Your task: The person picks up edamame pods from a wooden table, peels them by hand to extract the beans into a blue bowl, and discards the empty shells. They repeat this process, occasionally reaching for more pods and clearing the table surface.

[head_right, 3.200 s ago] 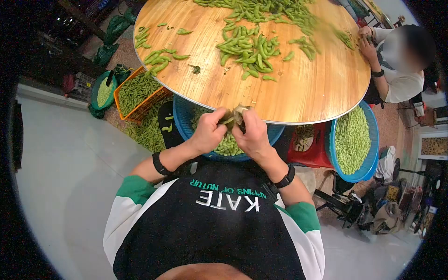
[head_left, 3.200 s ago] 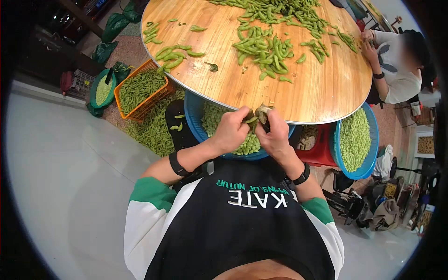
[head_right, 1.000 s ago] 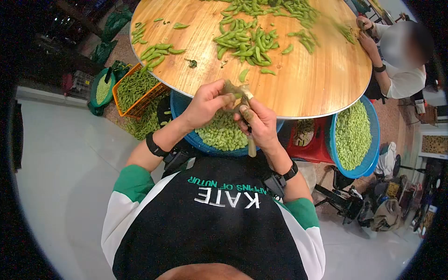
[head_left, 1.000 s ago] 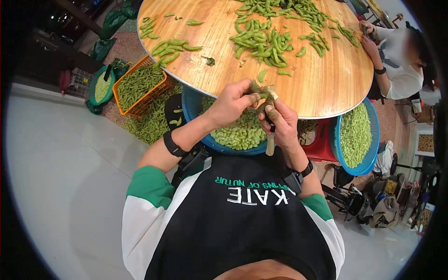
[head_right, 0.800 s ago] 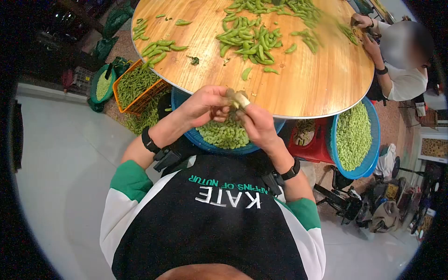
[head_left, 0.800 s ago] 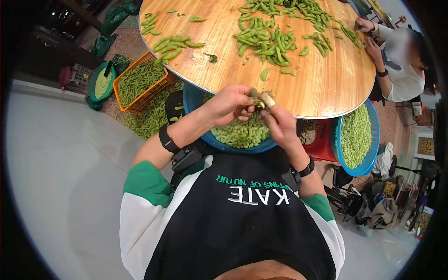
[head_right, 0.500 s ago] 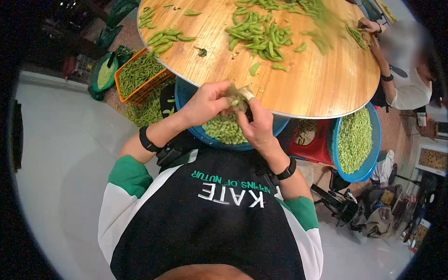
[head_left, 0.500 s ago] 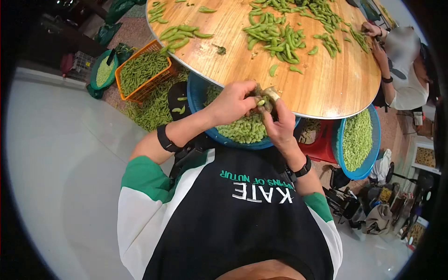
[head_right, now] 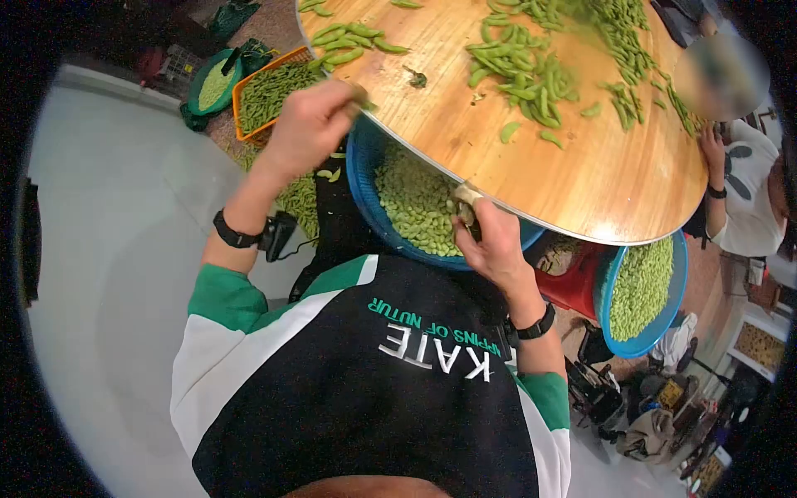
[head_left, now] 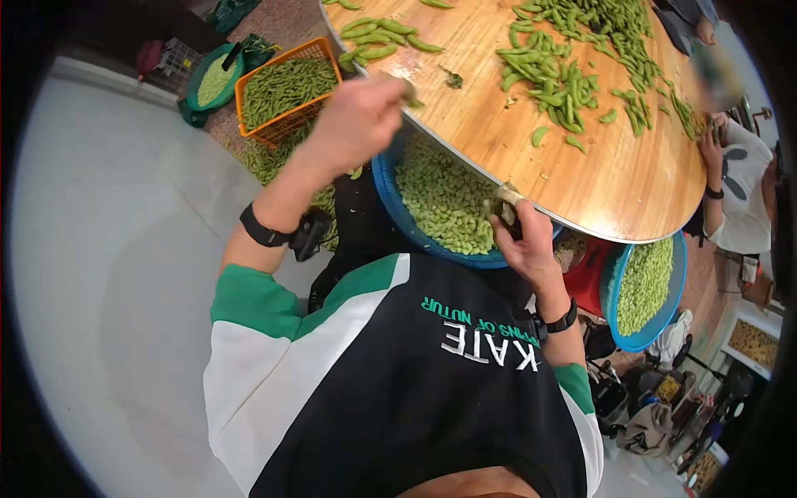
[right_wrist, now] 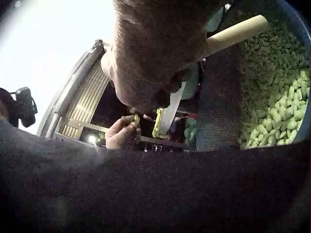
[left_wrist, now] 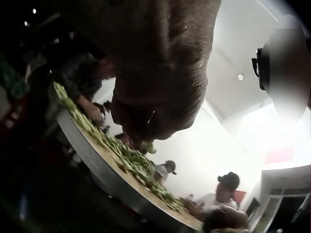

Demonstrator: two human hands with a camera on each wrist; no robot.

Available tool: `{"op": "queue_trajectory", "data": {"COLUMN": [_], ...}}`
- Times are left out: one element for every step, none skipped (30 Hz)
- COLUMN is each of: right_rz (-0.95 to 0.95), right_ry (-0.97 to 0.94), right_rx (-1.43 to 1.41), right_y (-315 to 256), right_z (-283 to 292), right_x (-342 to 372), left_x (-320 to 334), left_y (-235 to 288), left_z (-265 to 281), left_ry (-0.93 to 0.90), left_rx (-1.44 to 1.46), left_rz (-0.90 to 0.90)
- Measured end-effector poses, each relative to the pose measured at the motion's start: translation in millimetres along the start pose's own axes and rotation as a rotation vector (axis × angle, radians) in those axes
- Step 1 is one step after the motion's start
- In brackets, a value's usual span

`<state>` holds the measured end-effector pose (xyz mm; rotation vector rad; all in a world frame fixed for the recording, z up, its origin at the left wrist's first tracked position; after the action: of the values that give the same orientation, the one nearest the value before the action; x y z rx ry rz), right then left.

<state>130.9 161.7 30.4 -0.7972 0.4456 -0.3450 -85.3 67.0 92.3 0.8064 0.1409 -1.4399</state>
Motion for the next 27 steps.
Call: {"op": "queue_trajectory", "data": {"right_rz": [0.004, 0.004, 0.003, -0.01, -0.011, -0.016, -0.023, -0.019, -0.032, -0.056, -0.084, -0.146, -0.178, -0.188, -0.203, -0.226, -0.227, -0.275, -0.327, -0.33, -0.337, -0.39, -0.436, -0.46, -0.459, -0.47, -0.481], "right_ry": [-0.008, 0.013, 0.033, 0.072, 0.063, 0.121, 0.178, 0.227, 0.258, 0.268, 0.281, 0.304, 0.296, 0.317, 0.337, 0.354, 0.35, 0.333, 0.315, 0.295, 0.293, 0.317, 0.337, 0.312, 0.311, 0.312, 0.314], "right_rx": [-0.005, -0.001, 0.005, 0.009, 0.007, -0.012, -0.031, -0.066, -0.034, -0.053, -0.071, -0.165, -0.126, -0.174, -0.219, -0.181, -0.179, -0.189, -0.2, -0.147, -0.146, -0.211, -0.279, -0.296, -0.297, -0.308, -0.319], "right_y": [-1.0, -4.0, -7.1, -8.0, -6.8, -3.6, 0.8, 6.8, 7.1, 12.9, 18.0, 27.0, 31.3, 34.9, 38.0, 38.8, 40.0, 46.2, 53.6, 62.2, 61.6, 64.3, 67.3, 69.2, 68.6, 69.3, 70.2], "right_z": [0.5, 4.4, 8.4, 13.8, 14.8, 22.5, 29.8, 35.8, 42.1, 46.4, 49.4, 49.5, 52.9, 55.3, 57.7, 61.1, 62.0, 60.6, 59.5, 57.3, 56.0, 55.4, 54.7, 54.3, 54.9, 55.4, 55.4], "right_x": [-0.7, -1.4, -1.2, -0.7, -1.6, -1.3, -0.4, 0.8, 0.5, 1.6, 4.2, 6.9, 8.8, 8.4, 10.0, 9.5, 9.5, 7.6, 7.4, 8.4, 9.3, 10.3, 9.2, 7.5, 6.2, 6.1, 6.5], "left_x": [5.1, 11.8, 15.6, 19.3, 26.6, 35.2, 43.5, 56.2, 64.6, 76.9, 90.9, 103.4, 117.7, 131.0, 142.8, 147.7, 165.8, 183.2, 196.3, 198.2, 202.0, 207.2, 209.1, 196.6, 183.7, 184.6, 188.9], "left_y": [-15.1, -33.3, -44.0, -48.1, -52.6, -56.1, -58.8, -66.1, -65.9, -63.6, -53.4, -39.4, -27.5, -22.5, -14.8, -1.2, 21.6, 31.4, 44.8, 47.0, 48.8, 49.5, 51.5, 54.3, 58.2, 60.2, 60.7], "left_z": [12.9, 22.1, 31.2, 40.5, 41.2, 38.5, 34.0, 16.7, -2.8, -24.3, -46.6, -64.0, -80.9, -94.3, -106.1, -114.1, -131.3, -141.1, -144.5, -144.0, -143.2, -143.3, -142.2, -136.3, -129.0, -132.1, -139.1], "left_ry": [0.039, 0.045, 0.051, 0.097, 0.094, 0.073, 0.052, -0.074, -0.209, -0.331, -0.45, -0.558, -0.663, -0.733, -0.806, -0.869, -1.002, -1.093, -1.188, -1.191, -1.254, -1.315, -1.312, -1.15, -0.987, -0.989, -1.019], "left_rx": [-0.135, -0.298, -0.459, -0.677, -0.677, -0.621, -0.564, -0.327, -0.147, 0.066, 0.283, 0.371, 0.456, 0.521, 0.593, 0.663, 0.75, 0.781, 0.814, 0.818, 0.786, 0.751, 0.751, 0.671, 0.588, 0.589, 0.599], "left_rz": [0.0, 0.022, 0.044, 0.042, 0.051, 0.061, 0.073, 0.152, 0.183, 0.267, 0.348, 0.338, 0.325, 0.339, 0.353, 0.327, 0.059, 0.068, 0.079, 0.081, 0.099, 0.117, 0.124, 0.009, -0.108, -0.111, -0.092]}}
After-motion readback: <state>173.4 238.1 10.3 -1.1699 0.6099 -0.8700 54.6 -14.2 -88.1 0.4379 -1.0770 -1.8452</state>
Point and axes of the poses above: each hand's wrist, its own x-axis away from the middle knuckle, its own z-axis out of the back of the hand, y = z × x, the point moved 9 cm from there along -x, towards the middle knuckle, and after that the axes turned 9 degrees about -z, right-handed, at the moved point
